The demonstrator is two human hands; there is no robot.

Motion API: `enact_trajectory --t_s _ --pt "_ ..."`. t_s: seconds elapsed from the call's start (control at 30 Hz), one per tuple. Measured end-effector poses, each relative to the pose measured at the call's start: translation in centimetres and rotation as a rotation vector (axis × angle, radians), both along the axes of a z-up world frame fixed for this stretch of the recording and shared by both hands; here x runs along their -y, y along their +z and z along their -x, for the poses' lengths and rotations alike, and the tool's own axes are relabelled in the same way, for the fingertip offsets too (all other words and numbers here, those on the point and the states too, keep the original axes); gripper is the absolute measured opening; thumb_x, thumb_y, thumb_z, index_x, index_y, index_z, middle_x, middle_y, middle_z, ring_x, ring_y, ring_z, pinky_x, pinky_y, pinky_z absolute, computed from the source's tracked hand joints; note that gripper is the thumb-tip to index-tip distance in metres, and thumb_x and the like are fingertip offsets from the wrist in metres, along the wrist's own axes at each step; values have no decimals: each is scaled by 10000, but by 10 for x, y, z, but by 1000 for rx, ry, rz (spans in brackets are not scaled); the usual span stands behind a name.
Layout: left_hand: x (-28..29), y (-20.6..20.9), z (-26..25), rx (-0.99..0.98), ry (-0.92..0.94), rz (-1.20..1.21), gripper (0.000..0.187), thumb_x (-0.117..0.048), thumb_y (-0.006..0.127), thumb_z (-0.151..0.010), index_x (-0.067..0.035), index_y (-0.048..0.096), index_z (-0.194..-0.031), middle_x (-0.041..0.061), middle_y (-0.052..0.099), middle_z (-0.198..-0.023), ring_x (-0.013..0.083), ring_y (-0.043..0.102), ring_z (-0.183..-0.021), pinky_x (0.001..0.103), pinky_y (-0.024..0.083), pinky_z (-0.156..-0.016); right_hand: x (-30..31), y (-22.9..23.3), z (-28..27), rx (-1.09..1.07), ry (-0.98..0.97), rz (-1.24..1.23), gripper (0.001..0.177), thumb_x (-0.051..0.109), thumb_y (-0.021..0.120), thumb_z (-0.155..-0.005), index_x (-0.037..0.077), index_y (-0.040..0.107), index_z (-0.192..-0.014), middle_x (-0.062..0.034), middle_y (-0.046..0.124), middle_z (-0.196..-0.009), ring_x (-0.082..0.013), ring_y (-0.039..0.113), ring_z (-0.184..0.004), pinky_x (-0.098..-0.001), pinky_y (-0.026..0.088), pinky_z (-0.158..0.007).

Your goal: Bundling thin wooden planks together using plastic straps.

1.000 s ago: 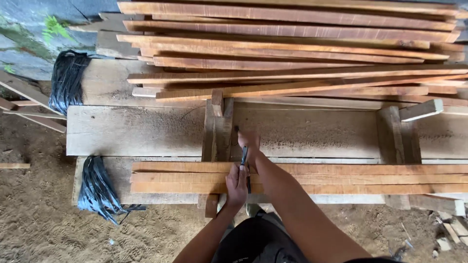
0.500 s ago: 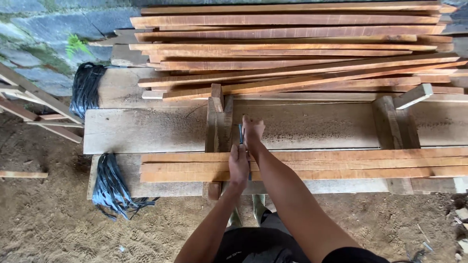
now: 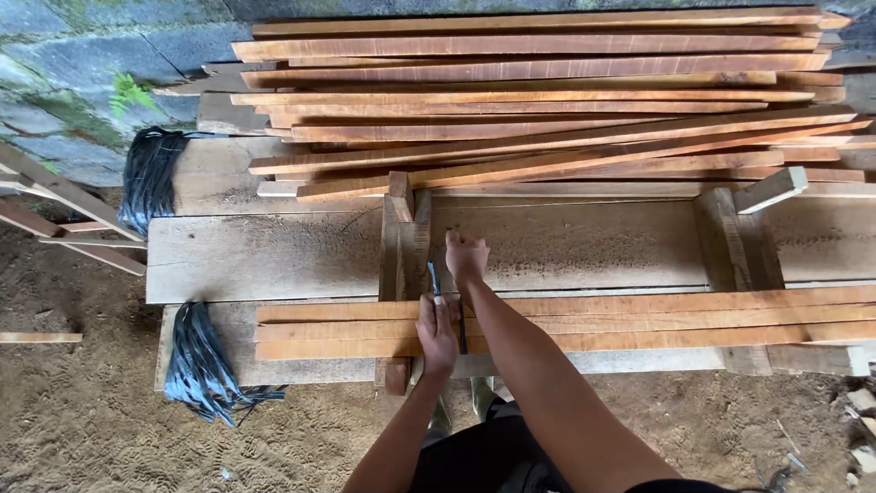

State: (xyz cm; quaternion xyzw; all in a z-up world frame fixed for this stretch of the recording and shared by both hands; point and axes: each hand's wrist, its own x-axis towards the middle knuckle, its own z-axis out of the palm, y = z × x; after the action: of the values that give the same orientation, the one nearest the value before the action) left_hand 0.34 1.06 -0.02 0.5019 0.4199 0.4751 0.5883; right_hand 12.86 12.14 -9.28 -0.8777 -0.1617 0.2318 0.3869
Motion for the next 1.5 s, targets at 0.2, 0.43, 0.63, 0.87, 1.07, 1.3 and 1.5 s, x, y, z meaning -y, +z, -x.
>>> enact_trajectory --t_s 0.2,0.43,0.63,0.87,1.07,1.3,1.5 --pt "-2 -21 -1 6 38 30 343 -214 341 -1143 -94 519 -876 11 468 -625 145 509 -619 298 462 -643 13 7 3 -160 59 32 336 317 694 -753 103 639 -501 -97 520 -461 -224 546 -473 -427 436 -567" --pt "-9 23 -7 -77 -32 -4 316 -177 339 -1139 -101 518 -889 35 513 -642 132 413 -613 315 424 -627 -3 -19 -5 454 839 571 205 221 656 -893 138 770 -744 -71 727 -650 -287 762 -712 -353 586 -667" --pt "-3 4 3 -97 -59 -41 326 -210 327 -1145 -114 509 -892 47 521 -649 136 404 -604 331 408 -617 2 13 0 -126 158 154 445 360 643 -923 -41 773 -784 -234 733 -731 -406 743 -766 -483 528 -695" --pt "-4 -13 -1 -167 -33 -46 344 -242 360 -1143 -134 496 -846 51 530 -599 166 462 -515 338 427 -574 5 -16 -31 -89 -14 -8 373 330 636 -801 33 707 -587 -208 647 -607 -427 706 -676 -523 503 -619" --pt "-12 -13 -12 -303 77 39 286 -274 439 -1099 -114 532 -881 137 578 -569 273 542 -528 443 455 -600 37 68 -40 -390 8 -150 287 248 599 -883 17 626 -714 -133 500 -565 -293 572 -390 -387 385 -309" --pt "-30 9 -19 -538 44 170 311 -386 434 -1040 -127 588 -964 267 704 -849 525 681 -886 614 478 -804 122 110 -24 -473 246 -283 229 186 537 -954 27 612 -807 -41 475 -654 -161 535 -527 -284 455 -503" --pt "-60 -30 -19 -380 94 189 289 -338 456 -1005 -108 583 -885 180 627 -625 330 700 -610 512 544 -692 158 165 3 -180 573 -214 242 66 555 -918 -28 655 -1117 -79 520 -620 -141 512 -498 -309 435 -500"
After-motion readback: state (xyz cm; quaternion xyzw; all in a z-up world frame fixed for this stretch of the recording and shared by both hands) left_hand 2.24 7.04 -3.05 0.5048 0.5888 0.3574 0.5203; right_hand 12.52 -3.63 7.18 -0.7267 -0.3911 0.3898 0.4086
